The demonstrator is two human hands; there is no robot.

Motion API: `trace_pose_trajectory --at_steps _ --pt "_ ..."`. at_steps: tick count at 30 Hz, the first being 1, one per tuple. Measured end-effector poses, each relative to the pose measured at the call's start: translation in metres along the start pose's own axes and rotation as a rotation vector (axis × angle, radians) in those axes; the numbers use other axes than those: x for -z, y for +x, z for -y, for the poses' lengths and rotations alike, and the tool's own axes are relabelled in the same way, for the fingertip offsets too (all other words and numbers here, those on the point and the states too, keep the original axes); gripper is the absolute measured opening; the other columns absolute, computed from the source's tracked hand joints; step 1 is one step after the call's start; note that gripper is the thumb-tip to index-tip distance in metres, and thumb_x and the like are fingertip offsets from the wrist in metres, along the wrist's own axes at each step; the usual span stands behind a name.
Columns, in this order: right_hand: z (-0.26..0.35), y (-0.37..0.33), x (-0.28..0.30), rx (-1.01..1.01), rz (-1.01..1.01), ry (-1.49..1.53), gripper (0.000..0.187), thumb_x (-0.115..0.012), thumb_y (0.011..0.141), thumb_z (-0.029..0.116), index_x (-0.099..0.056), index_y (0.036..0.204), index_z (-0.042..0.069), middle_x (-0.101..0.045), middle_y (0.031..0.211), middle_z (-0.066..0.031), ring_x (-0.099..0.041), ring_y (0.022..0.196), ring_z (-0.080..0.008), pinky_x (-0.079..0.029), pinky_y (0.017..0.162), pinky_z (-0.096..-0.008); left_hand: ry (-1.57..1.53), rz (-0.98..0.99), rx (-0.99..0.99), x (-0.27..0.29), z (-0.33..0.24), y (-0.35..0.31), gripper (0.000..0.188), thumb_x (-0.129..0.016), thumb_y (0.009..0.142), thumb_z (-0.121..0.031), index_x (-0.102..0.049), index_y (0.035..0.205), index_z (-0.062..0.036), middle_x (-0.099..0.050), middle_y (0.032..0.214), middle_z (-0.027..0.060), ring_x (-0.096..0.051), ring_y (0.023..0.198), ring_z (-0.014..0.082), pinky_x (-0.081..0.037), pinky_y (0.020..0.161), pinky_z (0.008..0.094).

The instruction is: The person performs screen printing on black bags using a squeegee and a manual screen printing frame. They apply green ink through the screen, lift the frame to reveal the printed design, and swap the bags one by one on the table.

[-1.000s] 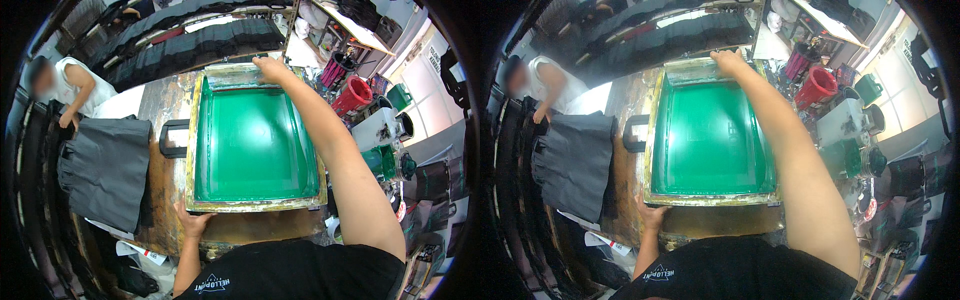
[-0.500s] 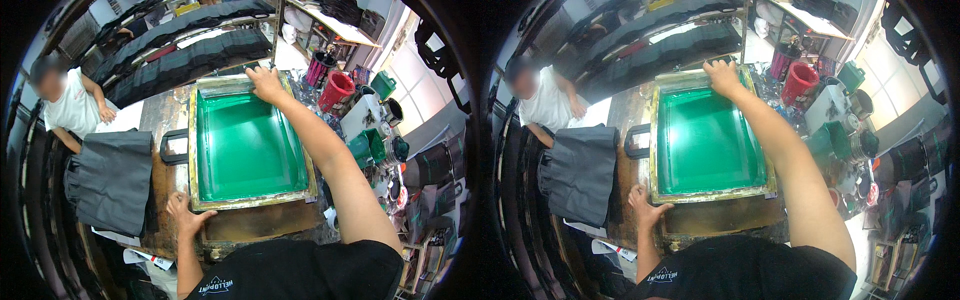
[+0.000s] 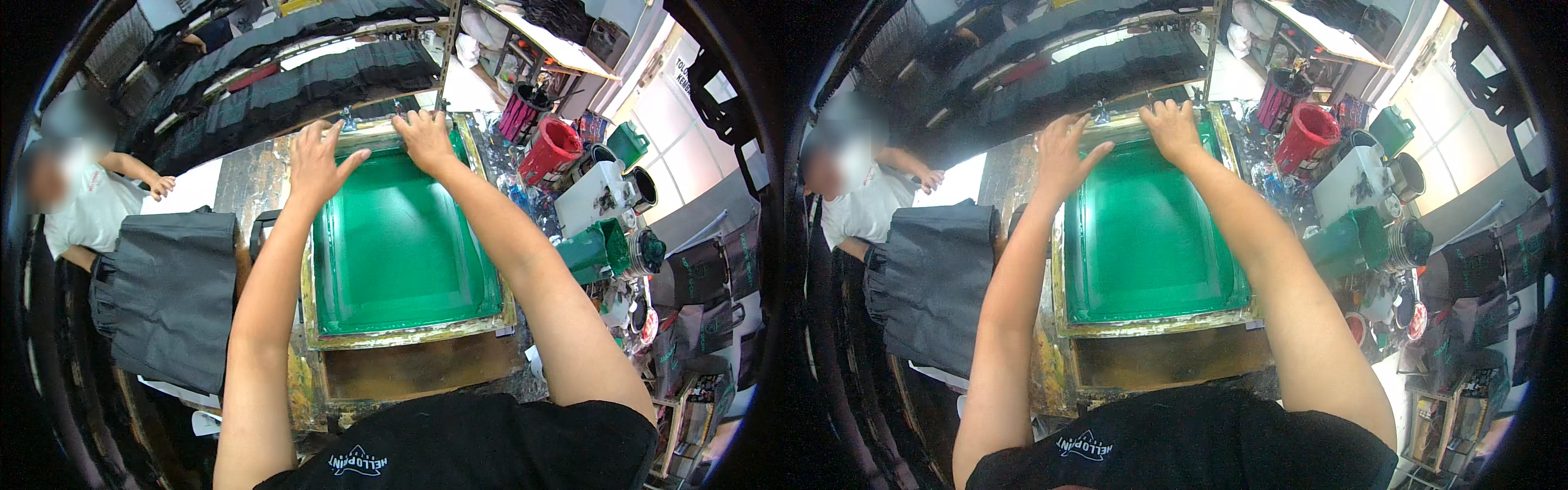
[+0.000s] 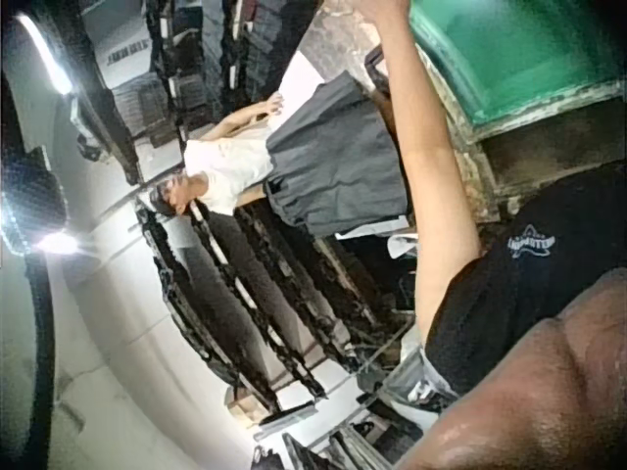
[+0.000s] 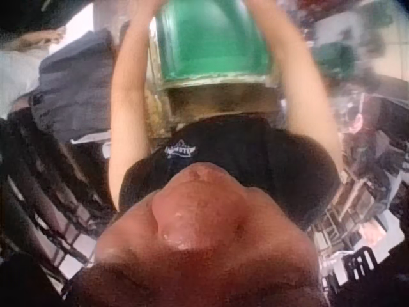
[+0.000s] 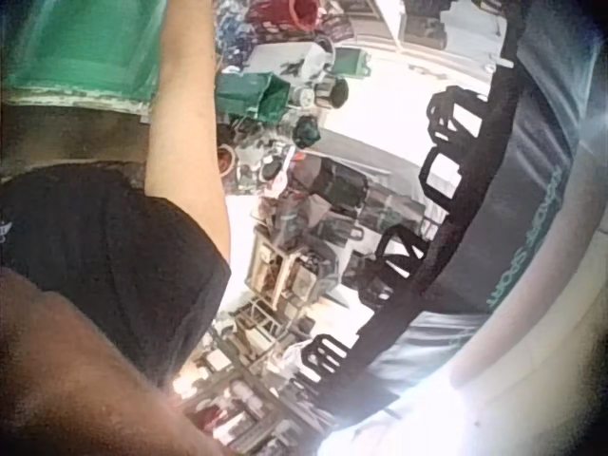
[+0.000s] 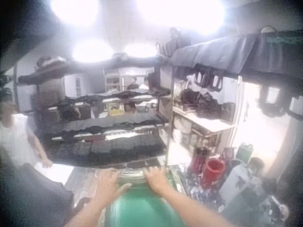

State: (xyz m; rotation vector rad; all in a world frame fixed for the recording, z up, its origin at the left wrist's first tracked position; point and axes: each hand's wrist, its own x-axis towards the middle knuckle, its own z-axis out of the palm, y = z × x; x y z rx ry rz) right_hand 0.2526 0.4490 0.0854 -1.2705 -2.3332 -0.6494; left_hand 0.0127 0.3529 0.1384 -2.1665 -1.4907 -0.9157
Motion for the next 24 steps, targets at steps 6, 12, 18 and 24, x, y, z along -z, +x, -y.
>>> trace_pose_trajectory --at_steps 6,12,18,24 --pt "0.002 -0.003 -0.011 0.038 -0.024 0.002 0.034 -0.061 0.094 0.016 -0.063 0.128 0.016 -0.068 0.104 -0.0054 -0.065 0.106 -0.0260 -0.047 0.094 -0.0504 0.119 0.143 0.180 -0.073 0.017 0.006 0.069 -0.066 0.091 -0.069 -0.070 0.101 -0.0016 -0.067 0.107 0.0138 -0.063 0.104 0.0354 -0.053 0.090 0.0495" --pt "-0.001 -0.004 -0.001 0.032 0.052 0.032 0.035 -0.062 0.094 0.015 -0.062 0.129 0.015 -0.067 0.108 -0.0078 -0.065 0.109 -0.0277 -0.048 0.094 -0.0503 0.108 0.203 0.185 -0.066 0.012 0.008 0.070 -0.065 0.093 -0.068 -0.071 0.104 0.0011 -0.070 0.107 0.0169 -0.063 0.107 0.0382 -0.052 0.094 0.0500" --pt "0.018 -0.034 0.028 0.033 0.128 0.049 0.036 -0.062 0.094 0.014 -0.061 0.130 0.017 -0.067 0.109 -0.0081 -0.065 0.109 -0.0270 -0.046 0.093 -0.0479 0.168 0.128 0.135 -0.050 -0.001 -0.027 0.067 -0.066 0.090 -0.071 -0.068 0.087 -0.0036 -0.069 0.096 0.0134 -0.065 0.096 0.0346 -0.054 0.083 0.0468" --pt "0.039 -0.090 0.063 0.039 0.026 0.052 0.031 -0.071 0.086 0.015 -0.061 0.115 0.016 -0.065 0.101 -0.0062 -0.064 0.098 -0.0266 -0.045 0.083 -0.0445 0.154 0.117 0.109 -0.014 -0.036 -0.072 0.064 -0.070 0.089 -0.067 -0.068 0.088 -0.0036 -0.066 0.092 0.0126 -0.063 0.090 0.0338 -0.053 0.079 0.0454"
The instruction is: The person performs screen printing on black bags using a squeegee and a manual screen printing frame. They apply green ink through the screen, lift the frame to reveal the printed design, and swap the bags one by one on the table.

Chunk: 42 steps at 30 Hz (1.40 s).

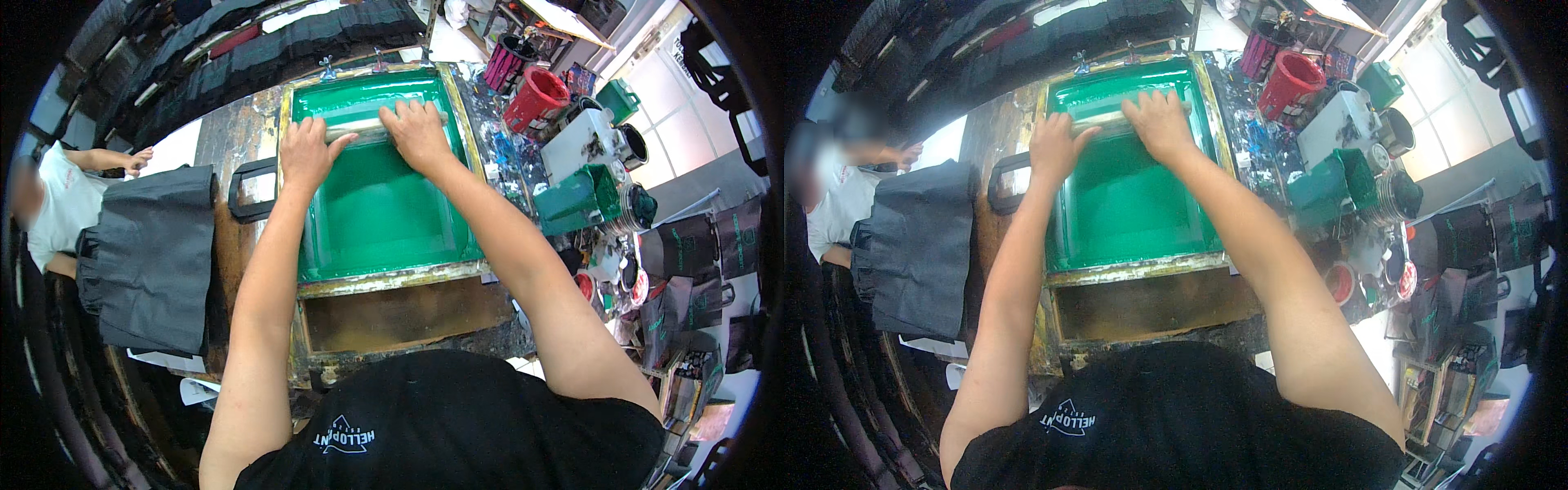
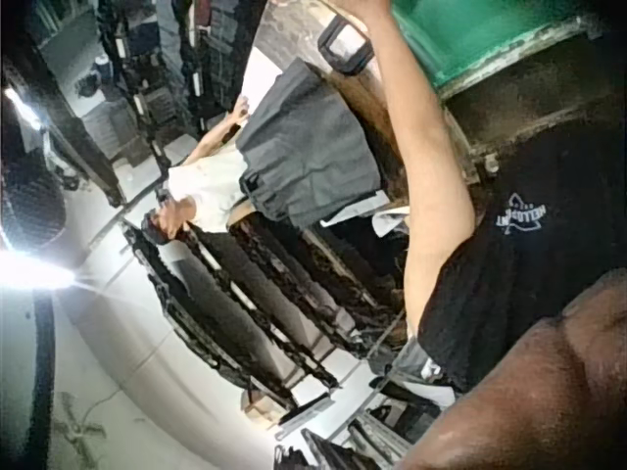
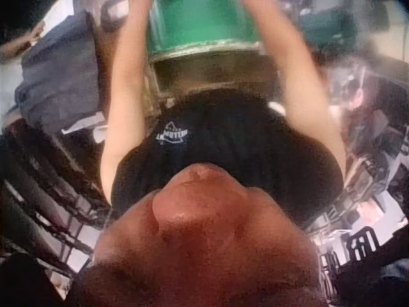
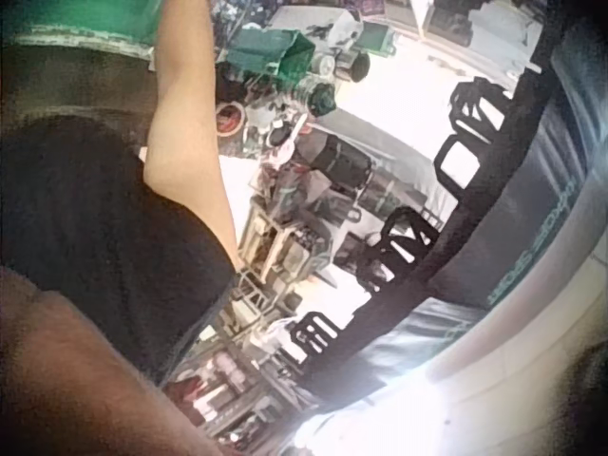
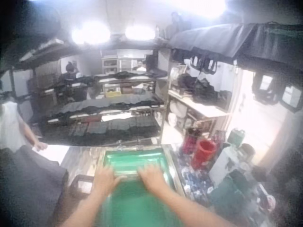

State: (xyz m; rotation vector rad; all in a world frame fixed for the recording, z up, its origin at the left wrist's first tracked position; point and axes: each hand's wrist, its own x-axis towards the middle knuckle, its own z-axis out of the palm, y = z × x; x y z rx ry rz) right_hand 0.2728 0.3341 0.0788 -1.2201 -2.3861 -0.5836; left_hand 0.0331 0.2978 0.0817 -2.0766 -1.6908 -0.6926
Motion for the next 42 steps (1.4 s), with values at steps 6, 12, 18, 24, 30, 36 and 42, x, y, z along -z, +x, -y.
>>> trace_pose_trajectory --at_steps 6,12,18,24,30,36,42 --pt "0.035 -0.057 0.055 0.019 0.006 -0.012 0.020 -0.062 0.091 0.015 -0.062 0.111 0.018 -0.061 0.094 -0.0043 -0.061 0.092 -0.0237 -0.043 0.080 -0.0420 -0.004 -0.041 -0.030 0.045 -0.027 -0.063 0.065 -0.071 0.086 -0.069 -0.067 0.086 -0.0041 -0.062 0.086 0.0106 -0.060 0.082 0.0307 -0.052 0.071 0.0427" --pt "0.066 -0.112 0.098 0.014 0.085 0.019 0.021 -0.063 0.090 0.018 -0.063 0.111 0.018 -0.060 0.093 -0.0033 -0.061 0.092 -0.0225 -0.042 0.079 -0.0405 0.007 -0.019 -0.030 0.087 -0.054 -0.121 0.062 -0.078 0.080 -0.066 -0.065 0.082 -0.0058 -0.058 0.083 0.0086 -0.056 0.077 0.0276 -0.049 0.067 0.0398" --pt "0.087 -0.158 0.139 0.007 0.138 0.015 0.022 -0.064 0.090 0.018 -0.064 0.112 0.018 -0.059 0.093 -0.0036 -0.059 0.091 -0.0232 -0.041 0.078 -0.0423 -0.034 0.003 -0.037 0.120 -0.080 -0.164 0.061 -0.079 0.079 -0.065 -0.061 0.080 -0.0069 -0.056 0.081 0.0080 -0.053 0.077 0.0277 -0.047 0.069 0.0420" --pt "0.087 -0.153 0.147 0.008 0.193 0.025 0.029 -0.067 0.088 0.017 -0.063 0.117 0.018 -0.058 0.096 -0.0050 -0.058 0.093 -0.0241 -0.040 0.081 -0.0429 -0.113 0.086 0.046 0.126 -0.079 -0.166 0.062 -0.081 0.079 -0.063 -0.067 0.095 -0.0055 -0.059 0.091 0.0097 -0.056 0.088 0.0300 -0.048 0.077 0.0447" --pt "0.098 -0.161 0.159 -0.047 0.229 0.122 0.027 -0.066 0.092 0.021 -0.063 0.118 0.016 -0.060 0.100 -0.0069 -0.058 0.100 -0.0263 -0.040 0.089 -0.0475 -0.280 0.020 -0.007 0.139 -0.057 -0.200 0.104 -0.092 0.069 -0.058 -0.052 0.149 -0.0049 -0.053 0.139 0.0197 -0.045 0.135 0.0417 -0.034 0.115 0.0559" --pt "0.109 -0.181 0.153 -0.095 0.209 0.194 0.038 -0.067 0.092 0.022 -0.063 0.129 0.012 -0.061 0.110 -0.0102 -0.057 0.107 -0.0283 -0.037 0.104 -0.0592 -0.141 0.252 0.488 0.136 -0.024 -0.254 0.102 -0.099 0.059 -0.054 -0.060 0.141 -0.0056 -0.050 0.142 0.0140 -0.038 0.138 0.0381 -0.032 0.117 0.0559" --pt "0.103 -0.175 0.159 -0.080 0.220 0.216 0.039 -0.069 0.089 0.022 -0.064 0.126 0.011 -0.061 0.108 -0.0101 -0.057 0.107 -0.0281 -0.037 0.104 -0.0589 -0.152 0.272 0.528 0.135 -0.021 -0.258 0.083 -0.100 0.055 -0.050 -0.074 0.123 -0.0104 -0.048 0.142 0.0091 -0.037 0.138 0.0366 -0.029 0.115 0.0560"
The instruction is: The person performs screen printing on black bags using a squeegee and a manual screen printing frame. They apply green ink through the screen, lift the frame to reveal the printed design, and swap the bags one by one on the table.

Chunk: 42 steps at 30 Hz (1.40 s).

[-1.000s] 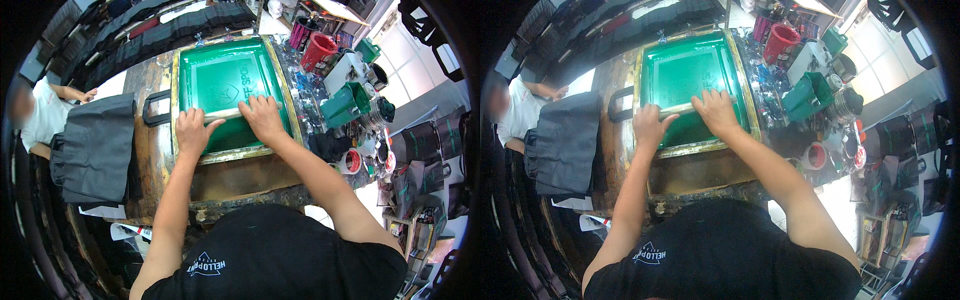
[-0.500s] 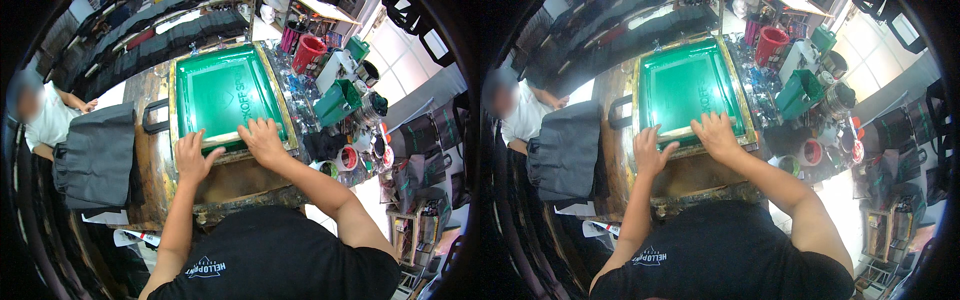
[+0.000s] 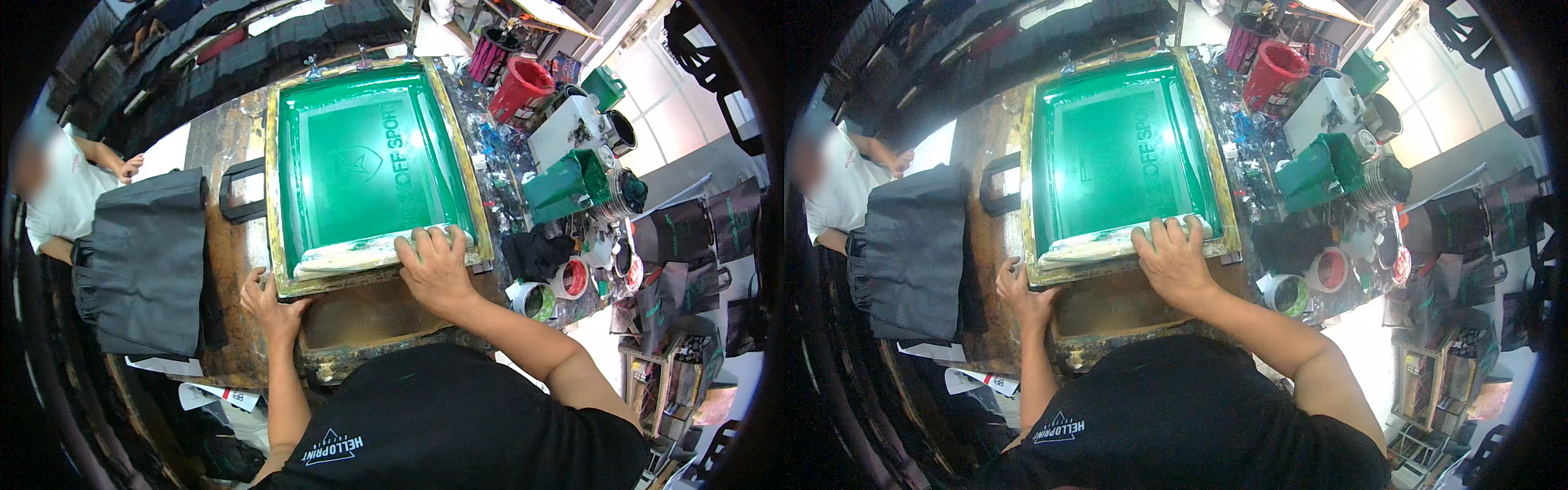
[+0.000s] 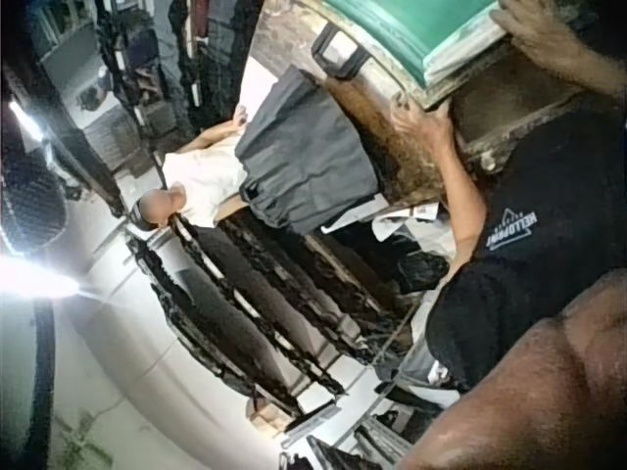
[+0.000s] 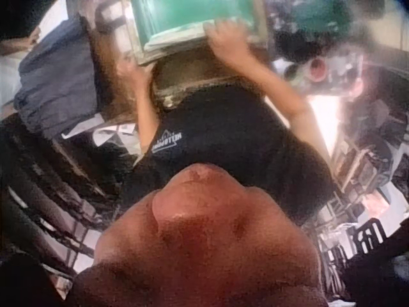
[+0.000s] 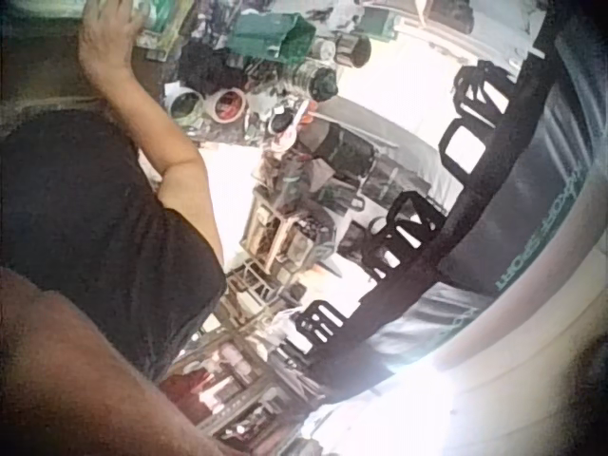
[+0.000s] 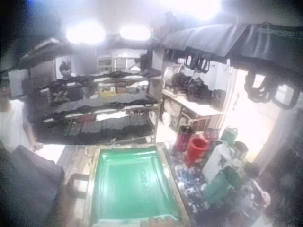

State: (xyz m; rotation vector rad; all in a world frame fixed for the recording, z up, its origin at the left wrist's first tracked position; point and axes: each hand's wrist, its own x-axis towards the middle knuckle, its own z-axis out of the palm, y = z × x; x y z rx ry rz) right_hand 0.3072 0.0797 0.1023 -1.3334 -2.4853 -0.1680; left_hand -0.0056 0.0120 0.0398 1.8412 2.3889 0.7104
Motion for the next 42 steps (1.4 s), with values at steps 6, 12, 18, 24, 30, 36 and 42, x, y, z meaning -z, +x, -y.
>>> trace_pose_trajectory --at_steps 6,12,18,24,30,36,42 --pt "-0.001 0.016 0.026 0.009 -0.042 0.029 0.040 -0.072 0.087 0.025 -0.065 0.124 0.011 -0.061 0.106 -0.0099 -0.057 0.105 -0.0277 -0.037 0.103 -0.0577 -0.106 -0.142 0.010 -0.002 0.010 -0.006 0.089 -0.101 0.056 -0.046 -0.070 0.131 -0.0088 -0.054 0.136 0.0090 -0.039 0.133 0.0354 -0.029 0.113 0.0527" --pt "-0.008 0.050 0.089 0.029 -0.072 0.052 0.050 -0.076 0.088 0.040 -0.062 0.125 0.010 -0.058 0.110 -0.0135 -0.055 0.108 -0.0316 -0.036 0.100 -0.0553 -0.892 -0.246 0.064 0.010 -0.010 0.015 0.084 -0.094 0.080 -0.024 -0.053 0.147 0.0036 -0.058 0.143 0.0149 -0.052 0.133 0.0278 -0.039 0.114 0.0417" --pt "-0.028 0.127 0.129 0.115 -0.541 -0.068 0.045 -0.070 0.090 0.058 -0.069 0.097 0.014 -0.066 0.087 -0.0078 -0.062 0.088 -0.0268 -0.039 0.088 -0.0488 -1.048 -0.529 -0.130 0.077 -0.085 0.093 0.068 -0.081 0.097 -0.017 -0.047 0.153 0.0051 -0.063 0.133 0.0107 -0.059 0.121 0.0188 -0.045 0.107 0.0321" --pt "-0.048 0.198 0.184 0.111 -0.432 -0.025 0.061 -0.048 0.104 0.061 -0.072 0.095 0.006 -0.072 0.087 -0.0139 -0.068 0.088 -0.0282 -0.046 0.091 -0.0493 -0.978 -0.592 -0.163 0.110 -0.119 0.140 0.077 -0.075 0.102 -0.017 -0.029 0.162 0.0019 -0.061 0.125 0.0092 -0.056 0.110 0.0140 -0.049 0.095 0.0311" --pt "-0.051 0.218 0.211 0.105 -0.403 -0.065 0.063 -0.048 0.104 0.062 -0.071 0.097 0.004 -0.072 0.087 -0.0144 -0.070 0.087 -0.0291 -0.046 0.091 -0.0476 -0.322 -0.333 -0.169 0.016 -0.039 0.103 0.098 -0.079 0.097 -0.031 -0.018 0.169 -0.0018 -0.049 0.148 0.0303 -0.053 0.134 0.0376 -0.045 0.111 0.0485" --pt "-0.061 0.246 0.218 0.054 -0.354 -0.044 0.067 -0.044 0.106 0.063 -0.072 0.097 0.003 -0.074 0.087 -0.0157 -0.072 0.089 -0.0295 -0.046 0.095 -0.0485 0.199 0.085 0.206 -0.025 -0.042 0.040 0.095 -0.074 0.096 -0.043 -0.024 0.167 -0.0036 -0.048 0.138 0.0340 -0.049 0.124 0.0503 -0.041 0.109 0.0559" --pt "-0.064 0.251 0.218 0.050 -0.351 -0.033 0.070 -0.042 0.106 0.064 -0.073 0.099 0.002 -0.074 0.087 -0.0158 -0.071 0.087 -0.0279 -0.047 0.094 -0.0487 -0.101 0.079 0.171 -0.031 -0.037 0.059 0.075 -0.076 0.092 -0.016 -0.042 0.158 -0.0019 -0.056 0.124 0.0280 -0.056 0.118 0.0457 -0.046 0.106 0.0513"
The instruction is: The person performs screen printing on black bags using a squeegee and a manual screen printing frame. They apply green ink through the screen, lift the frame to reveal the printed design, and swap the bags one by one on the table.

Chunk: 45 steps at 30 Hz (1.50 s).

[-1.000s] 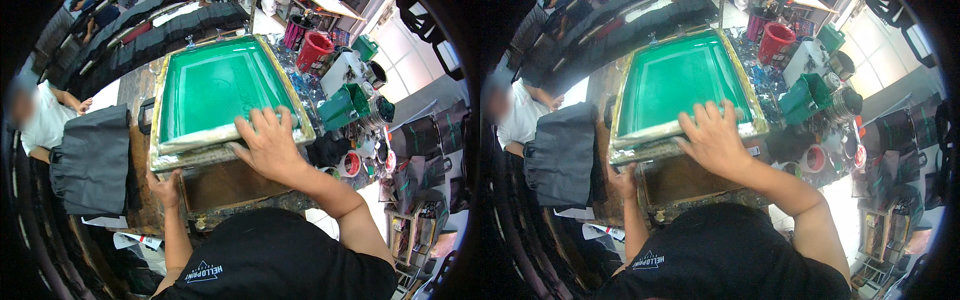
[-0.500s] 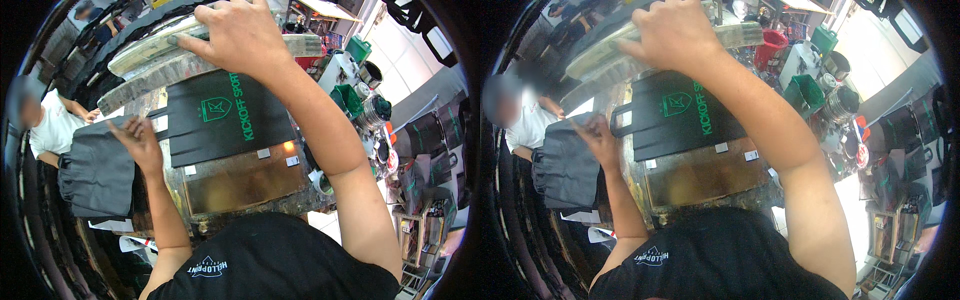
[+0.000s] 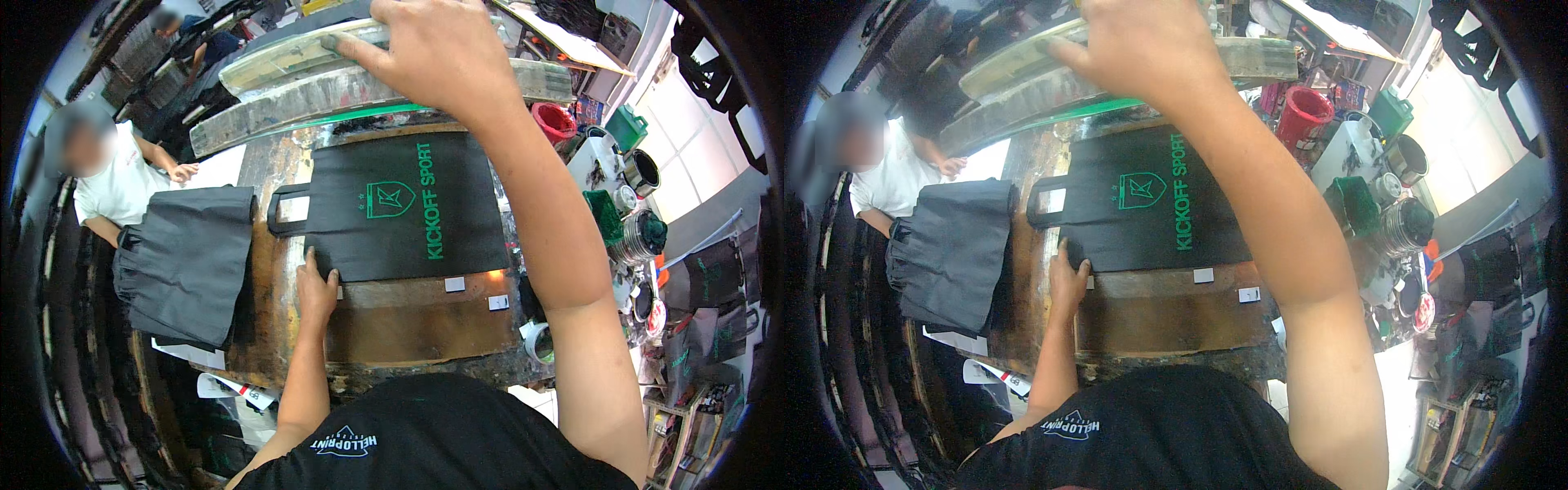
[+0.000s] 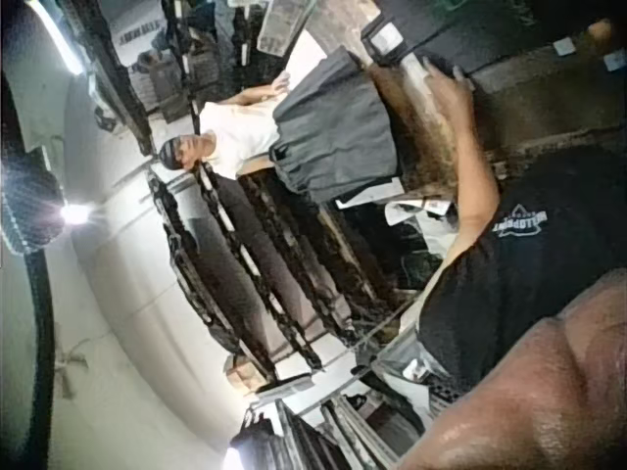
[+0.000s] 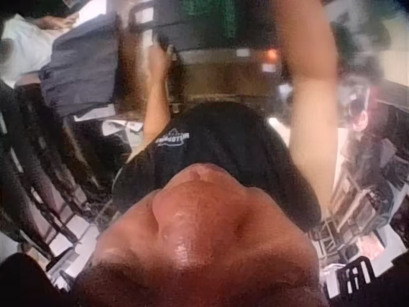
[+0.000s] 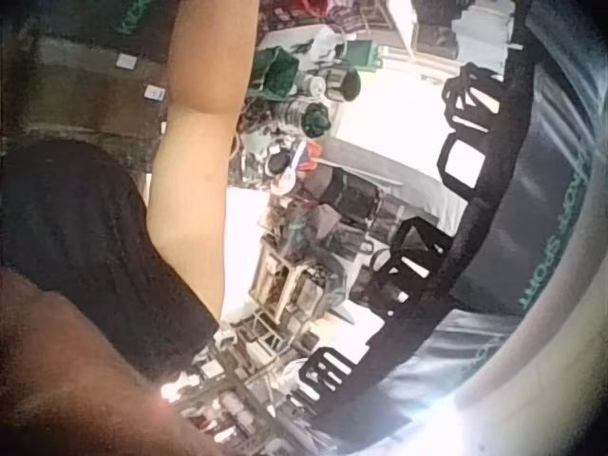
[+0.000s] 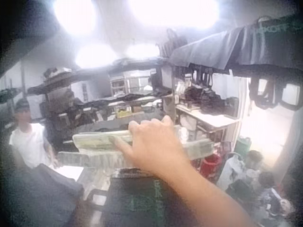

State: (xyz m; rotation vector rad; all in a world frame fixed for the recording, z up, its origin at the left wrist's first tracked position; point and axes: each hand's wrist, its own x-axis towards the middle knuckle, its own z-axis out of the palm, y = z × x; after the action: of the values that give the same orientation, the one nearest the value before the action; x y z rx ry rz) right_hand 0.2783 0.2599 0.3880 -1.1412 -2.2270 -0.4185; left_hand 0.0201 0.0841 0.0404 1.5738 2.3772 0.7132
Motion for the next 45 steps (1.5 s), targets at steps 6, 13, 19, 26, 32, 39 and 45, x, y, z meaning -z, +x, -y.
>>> trace_pose_trajectory --at_steps 6,13,19,26,32,39,45 --pt "-0.002 -0.014 -0.021 0.038 -0.224 -0.103 0.055 -0.060 0.097 0.060 -0.076 0.099 0.008 -0.078 0.092 -0.0152 -0.076 0.092 -0.0307 -0.052 0.087 -0.0500 -0.202 -0.154 -0.304 0.019 -0.012 0.044 0.049 -0.070 0.089 -0.004 -0.066 0.137 -0.0024 -0.065 0.134 0.0256 -0.061 0.129 0.0406 -0.046 0.113 0.0437" --pt "-0.008 -0.005 -0.029 0.065 -0.271 -0.063 0.054 -0.060 0.097 0.059 -0.077 0.096 0.008 -0.078 0.087 -0.0154 -0.075 0.090 -0.0322 -0.046 0.087 -0.0499 -0.729 -0.083 -0.100 0.153 -0.027 0.128 0.043 -0.064 0.092 -0.002 -0.069 0.134 0.0065 -0.073 0.103 0.0075 -0.065 0.081 0.0125 -0.052 0.071 0.0255" --pt "-0.004 -0.009 -0.025 0.055 -0.217 -0.085 0.056 -0.057 0.099 0.060 -0.076 0.101 0.007 -0.078 0.096 -0.0142 -0.075 0.096 -0.0307 -0.047 0.089 -0.0509 -0.787 -0.202 0.043 0.279 0.040 0.106 0.038 -0.062 0.094 -0.001 -0.074 0.129 0.0007 -0.065 0.078 -0.0046 -0.051 0.058 0.0034 -0.038 0.053 0.0188" --pt "0.002 -0.007 -0.018 0.049 -0.173 -0.112 0.058 -0.055 0.101 0.061 -0.075 0.103 0.007 -0.077 0.096 -0.0155 -0.074 0.099 -0.0318 -0.049 0.092 -0.0515 -0.941 -0.459 0.136 0.361 0.203 0.096 0.033 -0.059 0.097 0.000 -0.073 0.127 0.0047 -0.075 0.099 0.0046 -0.068 0.077 0.0120 -0.057 0.073 0.0243" --pt "0.006 -0.006 -0.014 0.047 -0.183 0.019 0.056 -0.056 0.101 0.058 -0.070 0.099 0.004 -0.075 0.094 -0.0184 -0.072 0.098 -0.0368 -0.048 0.092 -0.0520 -0.136 -0.757 0.272 0.410 0.403 0.013 0.056 -0.075 0.093 -0.010 -0.059 0.145 0.0046 -0.071 0.127 0.0201 -0.067 0.117 0.0333 -0.052 0.102 0.0410" --pt "0.008 -0.010 -0.013 0.066 -0.175 -0.102 0.054 -0.058 0.101 0.056 -0.067 0.100 0.003 -0.073 0.096 -0.0205 -0.069 0.100 -0.0410 -0.048 0.091 -0.0538 0.241 -1.038 -0.076 0.233 0.202 -0.055 0.032 -0.070 0.101 -0.017 -0.069 0.126 0.0033 -0.065 0.127 0.0228 -0.062 0.121 0.0405 -0.048 0.105 0.0484" --pt "0.004 -0.011 -0.013 0.040 -0.145 -0.047 0.050 -0.058 0.102 0.052 -0.066 0.102 0.003 -0.073 0.101 -0.0205 -0.067 0.104 -0.0422 -0.045 0.096 -0.0556 -0.007 -1.068 0.037 0.167 0.153 -0.113 0.021 -0.071 0.099 -0.009 -0.072 0.116 0.0041 -0.066 0.102 0.0150 -0.062 0.090 0.0304 -0.052 0.083 0.0421"
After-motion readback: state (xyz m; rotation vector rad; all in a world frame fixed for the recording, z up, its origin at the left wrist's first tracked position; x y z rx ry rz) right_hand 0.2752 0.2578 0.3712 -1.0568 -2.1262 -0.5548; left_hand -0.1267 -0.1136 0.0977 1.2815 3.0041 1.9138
